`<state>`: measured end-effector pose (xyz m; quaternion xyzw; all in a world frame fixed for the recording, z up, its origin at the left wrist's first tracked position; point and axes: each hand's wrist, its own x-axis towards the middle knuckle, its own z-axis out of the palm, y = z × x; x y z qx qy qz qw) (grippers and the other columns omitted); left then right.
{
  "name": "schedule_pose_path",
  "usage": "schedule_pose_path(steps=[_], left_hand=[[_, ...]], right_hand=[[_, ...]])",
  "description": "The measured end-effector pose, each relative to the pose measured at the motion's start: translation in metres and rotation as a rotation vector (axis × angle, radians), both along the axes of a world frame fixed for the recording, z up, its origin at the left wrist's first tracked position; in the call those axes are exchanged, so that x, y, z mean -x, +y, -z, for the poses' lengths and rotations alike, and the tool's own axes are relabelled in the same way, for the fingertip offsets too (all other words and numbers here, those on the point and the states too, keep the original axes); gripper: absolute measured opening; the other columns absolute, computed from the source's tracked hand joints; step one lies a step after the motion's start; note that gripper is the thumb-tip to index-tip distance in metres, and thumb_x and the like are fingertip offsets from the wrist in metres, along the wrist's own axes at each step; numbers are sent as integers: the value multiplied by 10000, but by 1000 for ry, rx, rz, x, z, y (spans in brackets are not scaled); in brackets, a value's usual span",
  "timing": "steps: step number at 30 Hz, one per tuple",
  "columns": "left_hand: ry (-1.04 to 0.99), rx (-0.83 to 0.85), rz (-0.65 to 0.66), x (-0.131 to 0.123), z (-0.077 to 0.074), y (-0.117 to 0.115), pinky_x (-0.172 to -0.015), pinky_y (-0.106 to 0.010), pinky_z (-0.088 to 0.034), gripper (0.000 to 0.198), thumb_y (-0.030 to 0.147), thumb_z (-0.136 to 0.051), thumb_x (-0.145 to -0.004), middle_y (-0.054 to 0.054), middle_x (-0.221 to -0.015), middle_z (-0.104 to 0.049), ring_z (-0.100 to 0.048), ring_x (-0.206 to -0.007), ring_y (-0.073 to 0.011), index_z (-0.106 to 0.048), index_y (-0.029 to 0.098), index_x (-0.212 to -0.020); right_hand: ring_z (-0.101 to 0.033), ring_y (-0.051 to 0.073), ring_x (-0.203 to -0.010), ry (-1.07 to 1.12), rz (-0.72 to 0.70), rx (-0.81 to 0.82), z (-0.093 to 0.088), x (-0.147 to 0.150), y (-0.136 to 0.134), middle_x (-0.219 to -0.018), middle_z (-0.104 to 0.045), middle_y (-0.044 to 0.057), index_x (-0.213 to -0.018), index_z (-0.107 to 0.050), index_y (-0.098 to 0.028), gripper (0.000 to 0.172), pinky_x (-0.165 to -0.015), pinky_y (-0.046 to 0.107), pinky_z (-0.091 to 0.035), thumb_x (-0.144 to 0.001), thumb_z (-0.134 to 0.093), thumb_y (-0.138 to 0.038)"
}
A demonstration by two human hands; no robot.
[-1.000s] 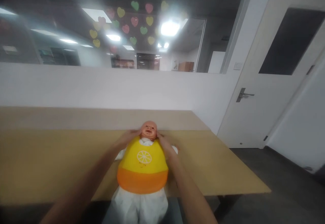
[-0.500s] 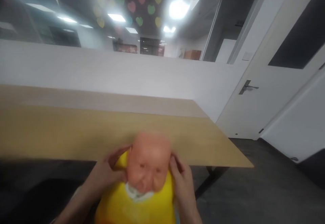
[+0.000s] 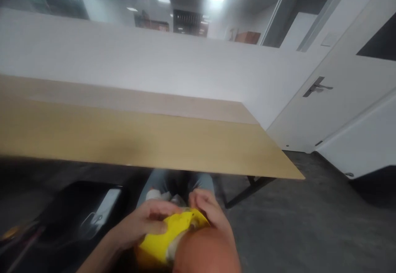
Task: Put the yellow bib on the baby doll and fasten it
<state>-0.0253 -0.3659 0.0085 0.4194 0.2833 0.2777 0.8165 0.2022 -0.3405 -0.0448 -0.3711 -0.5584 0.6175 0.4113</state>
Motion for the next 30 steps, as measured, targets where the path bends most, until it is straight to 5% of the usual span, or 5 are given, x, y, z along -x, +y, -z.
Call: schedule_pose_path(steps=[3, 9, 16, 23, 30], left_hand=[[34, 37, -60, -4, 7, -1, -785, -285, -481, 433, 267, -811, -636, -83, -1039, -752, -690, -899, -227, -761, 194, -1060], [133, 38, -216, -6, 25, 5, -731, -245, -466, 314, 325, -809, -644, -45, -899, -750, -654, -807, -172, -781, 189, -926], [293, -110, -347, -13, 35, 10, -628, -215, -411, 145, 283, -733, -695, 0, -721, -670, -576, -676, -121, -730, 158, -769], [334, -218, -353, -23, 32, 13, -590, -211, -382, 92, 235, -673, -723, 9, -662, -640, -535, -623, -106, -690, 145, -732], [277, -179, -363, -21, 42, 14, -556, -202, -355, 218, 344, -691, -760, 33, -648, -587, -489, -589, -93, -597, 162, -833]], right_hand=[[-418, 115, -629, 167, -208, 7, 1, 2, 3, -691, -464, 17, -661, -488, -158, 464, -595, 256, -307, -816, -637, -569], [-432, 118, -694, 216, -133, -67, 12, 5, 10, -796, -476, 11, -790, -521, -180, 263, -624, 250, -298, -815, -692, -378], [-367, 100, -625, -1, -229, -93, 17, 9, 11, -689, -429, 1, -723, -515, -150, 557, -573, 238, -251, -766, -623, -694], [-338, 89, -668, -80, -215, -6, 17, 13, 12, -756, -406, -36, -822, -429, -186, 611, -592, 212, -262, -574, -832, -572], [-393, 97, -672, -226, -260, 0, 5, 21, 12, -710, -441, -16, -773, -514, -151, 307, -607, 228, -278, -810, -670, -413]])
